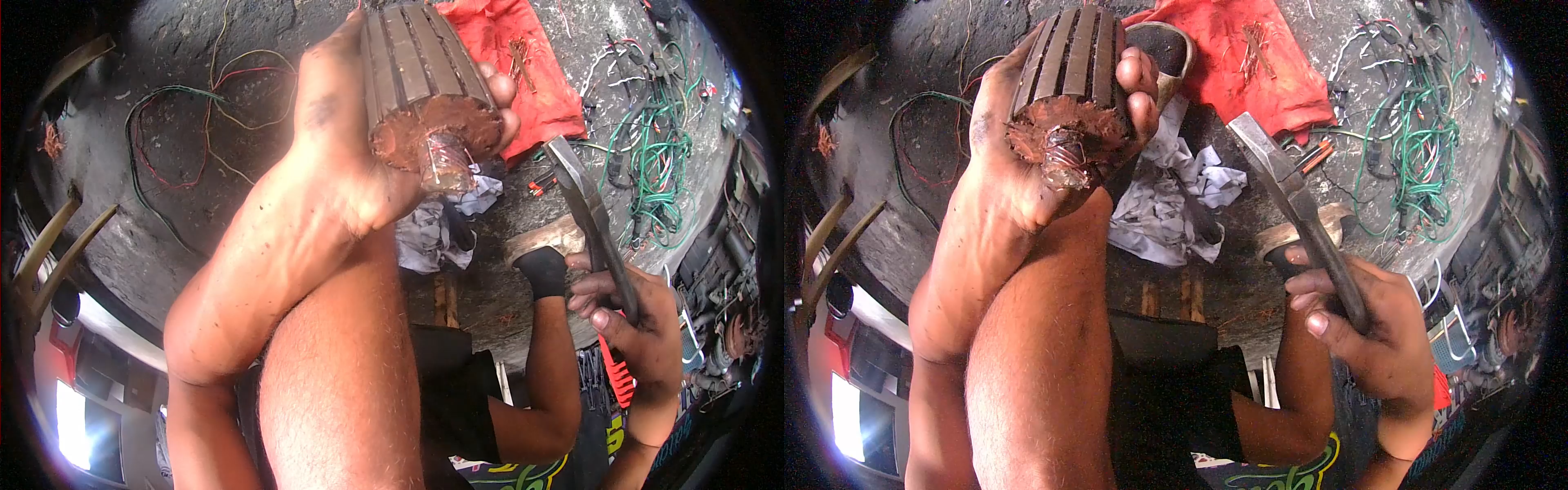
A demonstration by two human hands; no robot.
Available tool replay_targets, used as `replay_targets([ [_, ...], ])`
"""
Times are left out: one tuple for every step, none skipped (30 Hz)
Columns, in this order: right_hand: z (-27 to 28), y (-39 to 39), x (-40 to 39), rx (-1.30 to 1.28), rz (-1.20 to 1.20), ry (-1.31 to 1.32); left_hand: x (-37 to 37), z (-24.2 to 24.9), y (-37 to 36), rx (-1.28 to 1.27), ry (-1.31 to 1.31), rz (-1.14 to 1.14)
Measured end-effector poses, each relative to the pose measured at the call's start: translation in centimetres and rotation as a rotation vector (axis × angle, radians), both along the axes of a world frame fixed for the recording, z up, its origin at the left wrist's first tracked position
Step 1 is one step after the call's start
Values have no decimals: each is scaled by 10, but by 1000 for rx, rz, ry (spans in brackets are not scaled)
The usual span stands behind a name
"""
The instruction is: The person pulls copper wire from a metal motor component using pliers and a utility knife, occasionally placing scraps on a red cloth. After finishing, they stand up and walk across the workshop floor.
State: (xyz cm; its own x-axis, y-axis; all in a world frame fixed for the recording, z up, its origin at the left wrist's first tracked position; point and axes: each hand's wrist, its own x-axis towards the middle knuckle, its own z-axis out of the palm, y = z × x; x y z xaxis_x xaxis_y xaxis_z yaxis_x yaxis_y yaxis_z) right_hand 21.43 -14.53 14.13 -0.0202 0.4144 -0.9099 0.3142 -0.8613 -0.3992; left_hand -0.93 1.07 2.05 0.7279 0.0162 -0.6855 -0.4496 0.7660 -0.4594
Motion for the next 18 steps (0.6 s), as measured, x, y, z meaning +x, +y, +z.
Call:
replay_targets([
  [0,0,-4,-6,-52,19,0,0,0,-22,1,-3],
  [1,0,-7,-13,-104,38,0,-1,0,-43,2,-6],
  [2,-1,-8,-13,-105,38,0,-2,-3,-28,-4,4],
  [2,-2,-10,-11,-124,53,1,-1,-3,-21,-6,9],
  [1,-2,-11,-10,-143,67,1,0,-3,-13,-9,14],
  [1,-3,-12,-10,-144,67,2,3,-1,-39,42,17],
  [1,-3,-12,8,-129,78,3,4,0,-52,66,19],
  [0,-4,-13,27,-113,89,3,6,1,-65,91,21],
  [0,-4,-14,27,-113,89,3,6,1,-55,111,21],
  [0,-4,-15,32,-112,86,3,6,1,-50,120,21],
  [-1,-5,-16,36,-111,84,3,5,2,-45,130,20],
  [-2,-6,-16,36,-111,84,2,3,2,-73,105,31],
  [-4,-7,-17,40,-116,74,1,1,1,-87,92,37],
  [-5,-8,-17,45,-121,63,0,0,0,-101,80,42],
  [-6,-8,-18,44,-120,64,-1,-1,-1,-54,56,14],
  [-8,-9,-18,45,-115,63,-1,-2,-1,-31,44,0],
  [-9,-9,-19,46,-109,63,-1,-2,-2,-7,33,-13],
  [-11,-10,-19,46,-109,63,0,-3,-2,-29,52,3],
])
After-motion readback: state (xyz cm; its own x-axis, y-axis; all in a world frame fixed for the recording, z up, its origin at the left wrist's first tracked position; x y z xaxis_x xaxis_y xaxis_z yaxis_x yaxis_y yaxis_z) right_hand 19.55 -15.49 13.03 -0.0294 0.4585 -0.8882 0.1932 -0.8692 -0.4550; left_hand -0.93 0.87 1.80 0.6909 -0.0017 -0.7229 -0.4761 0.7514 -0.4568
